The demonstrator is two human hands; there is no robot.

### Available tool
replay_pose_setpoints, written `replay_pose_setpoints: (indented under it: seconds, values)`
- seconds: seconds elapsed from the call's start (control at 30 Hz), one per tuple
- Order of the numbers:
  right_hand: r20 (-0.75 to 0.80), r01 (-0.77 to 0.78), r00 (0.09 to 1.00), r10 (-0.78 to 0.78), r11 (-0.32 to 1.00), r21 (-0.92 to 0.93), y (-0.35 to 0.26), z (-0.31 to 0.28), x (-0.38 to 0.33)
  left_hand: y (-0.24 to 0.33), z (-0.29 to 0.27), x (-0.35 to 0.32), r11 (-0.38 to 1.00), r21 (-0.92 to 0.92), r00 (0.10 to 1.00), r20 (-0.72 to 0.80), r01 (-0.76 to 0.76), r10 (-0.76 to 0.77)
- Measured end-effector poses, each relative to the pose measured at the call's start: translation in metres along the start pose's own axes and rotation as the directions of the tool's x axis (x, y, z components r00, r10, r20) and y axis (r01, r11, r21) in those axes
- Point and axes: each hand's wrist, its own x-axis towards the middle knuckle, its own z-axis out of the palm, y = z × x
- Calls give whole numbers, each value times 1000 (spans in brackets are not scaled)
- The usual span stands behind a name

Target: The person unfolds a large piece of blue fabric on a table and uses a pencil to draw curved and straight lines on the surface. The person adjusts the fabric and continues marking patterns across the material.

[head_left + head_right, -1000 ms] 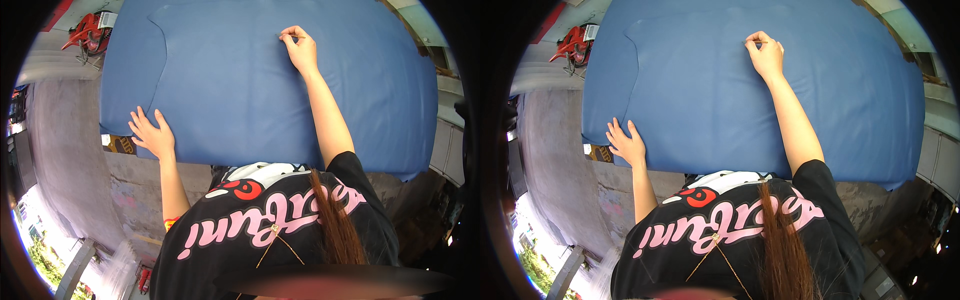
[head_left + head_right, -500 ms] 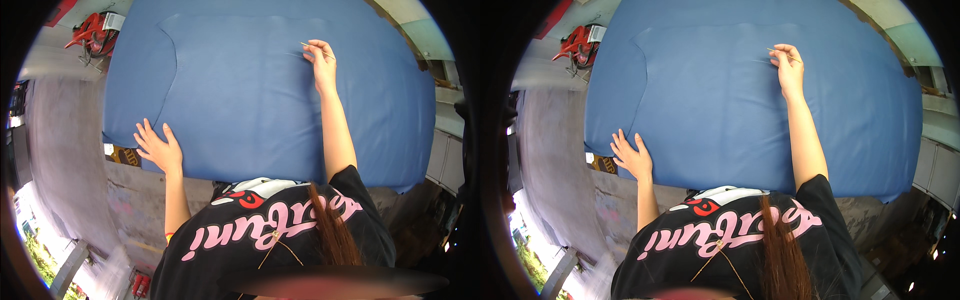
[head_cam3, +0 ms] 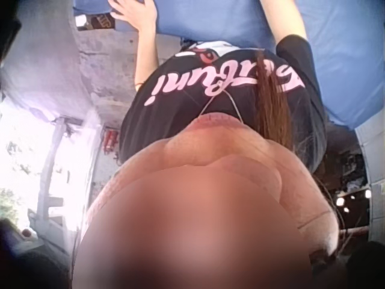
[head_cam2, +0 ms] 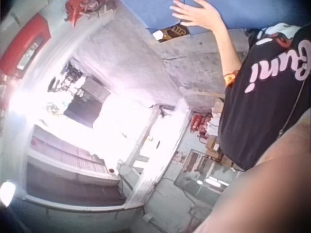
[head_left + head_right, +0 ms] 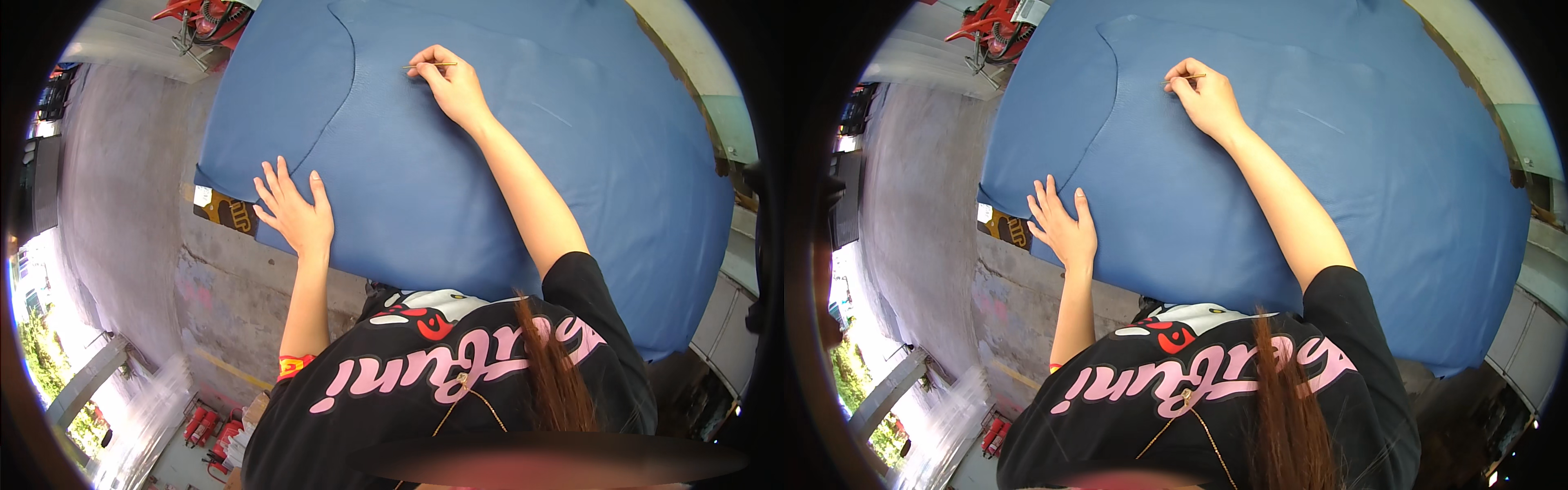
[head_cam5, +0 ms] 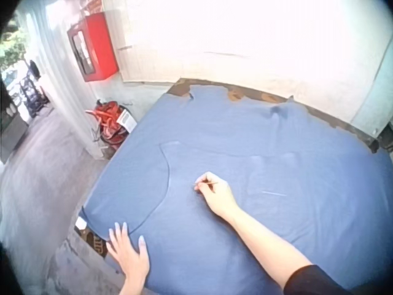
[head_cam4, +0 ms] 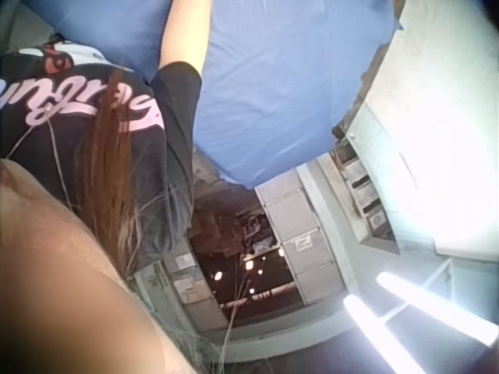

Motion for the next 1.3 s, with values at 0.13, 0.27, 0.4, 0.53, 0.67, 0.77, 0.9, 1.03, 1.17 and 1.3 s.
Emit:
replay_pose_setpoints:
  seconds: [0.13,0.27,0.4,0.53,0.67,0.77,0.9,1.03,1.17,1.3]
  values:
    - [-45,60,997,-57,995,78,4,8,0,-1,1,0,1000,-5,1000,1,10,-10]
    - [-124,-8,992,16,998,68,12,3,4,-1,1,-1,1000,8,1000,-9,-7,7]
    - [-320,147,940,-116,986,74,31,-35,13,1,1,-1,999,32,1000,-22,-12,13]
    - [-541,165,837,-85,981,100,55,-104,9,3,0,-1,1000,23,1000,-1,3,-3]
    - [-701,51,712,28,995,91,68,-179,0,3,0,-1,1000,21,1000,6,-4,3]
    - [-689,-31,725,-14,998,-52,71,-195,-2,2,0,-1,1000,28,1000,1,-7,7]
    - [-625,-45,774,-105,975,-220,69,-165,6,2,1,0,999,49,1000,8,-9,8]
    - [-576,-119,801,-162,900,-419,66,-133,17,2,0,0,998,54,1000,12,-9,8]
    - [-576,-148,790,-209,847,-510,69,-137,18,3,0,1,998,59,1000,18,4,-6]
    - [-735,-216,673,-80,930,-298,68,-167,6,5,0,1,997,73,1000,5,5,-6]
